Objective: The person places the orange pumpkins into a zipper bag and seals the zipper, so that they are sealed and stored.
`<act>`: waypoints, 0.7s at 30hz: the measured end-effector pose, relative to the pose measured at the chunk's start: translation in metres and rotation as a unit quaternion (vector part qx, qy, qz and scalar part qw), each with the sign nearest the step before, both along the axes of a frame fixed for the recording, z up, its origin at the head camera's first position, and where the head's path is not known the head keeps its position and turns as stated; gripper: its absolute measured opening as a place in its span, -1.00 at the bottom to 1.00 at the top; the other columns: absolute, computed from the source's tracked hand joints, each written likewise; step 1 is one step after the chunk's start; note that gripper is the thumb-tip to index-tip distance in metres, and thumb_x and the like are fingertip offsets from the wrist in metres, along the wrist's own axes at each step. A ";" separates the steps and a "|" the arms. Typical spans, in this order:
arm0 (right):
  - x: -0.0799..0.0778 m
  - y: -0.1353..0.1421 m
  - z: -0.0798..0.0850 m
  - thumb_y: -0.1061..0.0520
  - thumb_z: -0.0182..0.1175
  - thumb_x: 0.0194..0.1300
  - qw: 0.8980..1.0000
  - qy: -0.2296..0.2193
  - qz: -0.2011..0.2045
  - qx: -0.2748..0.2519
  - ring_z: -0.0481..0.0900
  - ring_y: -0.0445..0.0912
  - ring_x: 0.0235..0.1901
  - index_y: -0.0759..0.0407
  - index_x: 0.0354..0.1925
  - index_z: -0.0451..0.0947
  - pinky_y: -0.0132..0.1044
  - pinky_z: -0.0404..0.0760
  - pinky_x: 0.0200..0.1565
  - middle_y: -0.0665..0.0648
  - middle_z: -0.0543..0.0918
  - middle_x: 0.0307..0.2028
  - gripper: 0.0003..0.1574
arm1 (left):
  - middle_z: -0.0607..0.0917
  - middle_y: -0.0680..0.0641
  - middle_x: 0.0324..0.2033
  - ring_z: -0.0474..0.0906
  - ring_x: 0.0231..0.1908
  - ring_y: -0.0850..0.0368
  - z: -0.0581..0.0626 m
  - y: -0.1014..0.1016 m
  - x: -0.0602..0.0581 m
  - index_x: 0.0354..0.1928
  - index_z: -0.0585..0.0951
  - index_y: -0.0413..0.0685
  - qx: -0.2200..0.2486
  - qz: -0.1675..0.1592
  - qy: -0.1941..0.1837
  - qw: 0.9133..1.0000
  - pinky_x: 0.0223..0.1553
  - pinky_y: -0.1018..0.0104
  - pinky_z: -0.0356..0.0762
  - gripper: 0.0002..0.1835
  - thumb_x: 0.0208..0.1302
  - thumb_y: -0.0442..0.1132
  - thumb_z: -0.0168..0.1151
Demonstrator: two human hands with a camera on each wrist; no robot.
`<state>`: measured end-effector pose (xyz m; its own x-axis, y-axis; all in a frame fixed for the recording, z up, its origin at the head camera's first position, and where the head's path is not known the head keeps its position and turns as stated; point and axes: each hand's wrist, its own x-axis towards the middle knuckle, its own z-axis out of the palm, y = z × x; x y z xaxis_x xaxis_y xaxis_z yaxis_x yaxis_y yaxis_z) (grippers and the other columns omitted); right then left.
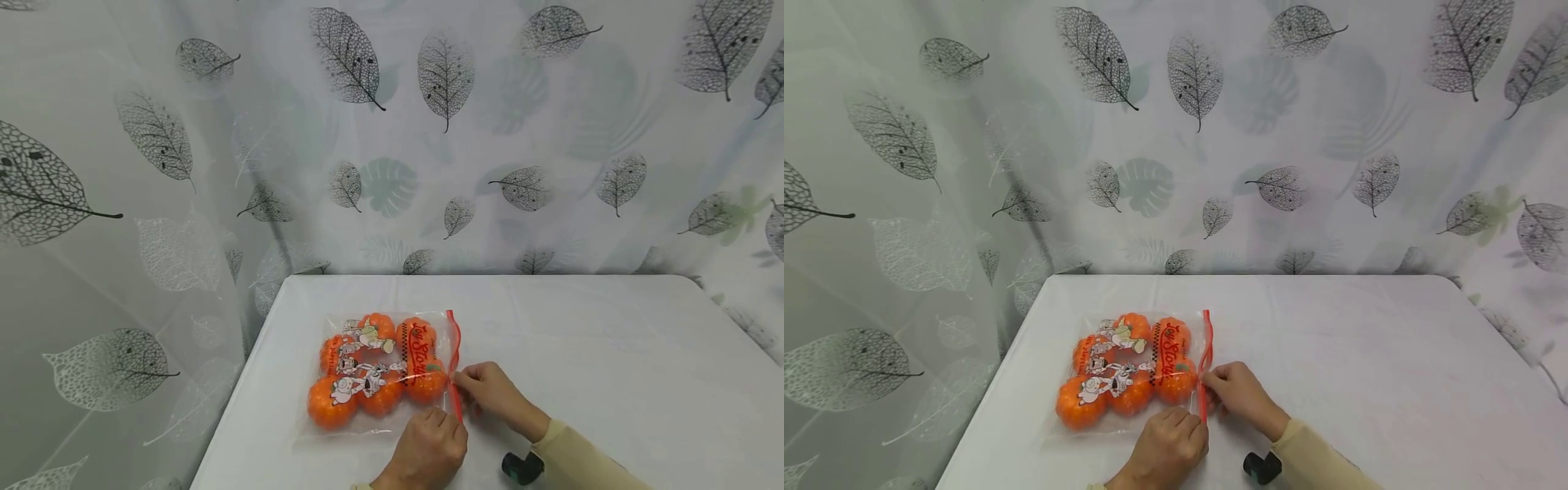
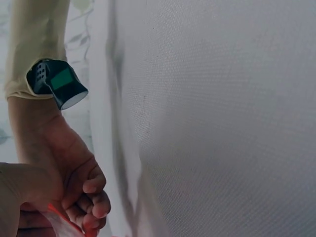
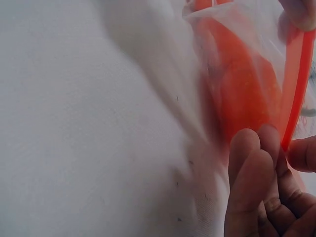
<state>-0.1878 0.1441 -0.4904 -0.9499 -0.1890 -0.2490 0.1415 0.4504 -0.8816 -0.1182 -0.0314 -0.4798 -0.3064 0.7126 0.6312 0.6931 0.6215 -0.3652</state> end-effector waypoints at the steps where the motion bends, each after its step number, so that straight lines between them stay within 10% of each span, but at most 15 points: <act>1: -0.001 0.000 0.000 -0.01 0.16 0.47 1.000 -0.001 -0.002 -0.001 0.47 -0.14 -0.64 0.22 -0.42 0.66 -0.35 0.52 -0.56 0.07 0.62 -0.59 -0.59 | 0.58 0.10 -0.61 0.54 -0.56 0.26 0.001 0.000 0.000 -0.58 0.64 0.05 0.000 0.000 -0.002 1.000 -0.46 0.47 0.54 -0.42 0.43 -0.36 -0.38; 21: -0.022 -0.004 0.001 0.06 0.16 0.48 0.998 0.003 -0.061 0.020 0.52 -0.08 -0.61 0.22 -0.33 0.69 -0.31 0.57 -0.51 0.10 0.61 -0.56 -0.68 | 0.61 0.14 -0.62 0.55 -0.55 0.30 0.005 -0.005 0.000 -0.59 0.61 0.08 0.016 -0.038 -0.013 0.999 -0.46 0.50 0.51 -0.45 0.39 -0.37 -0.35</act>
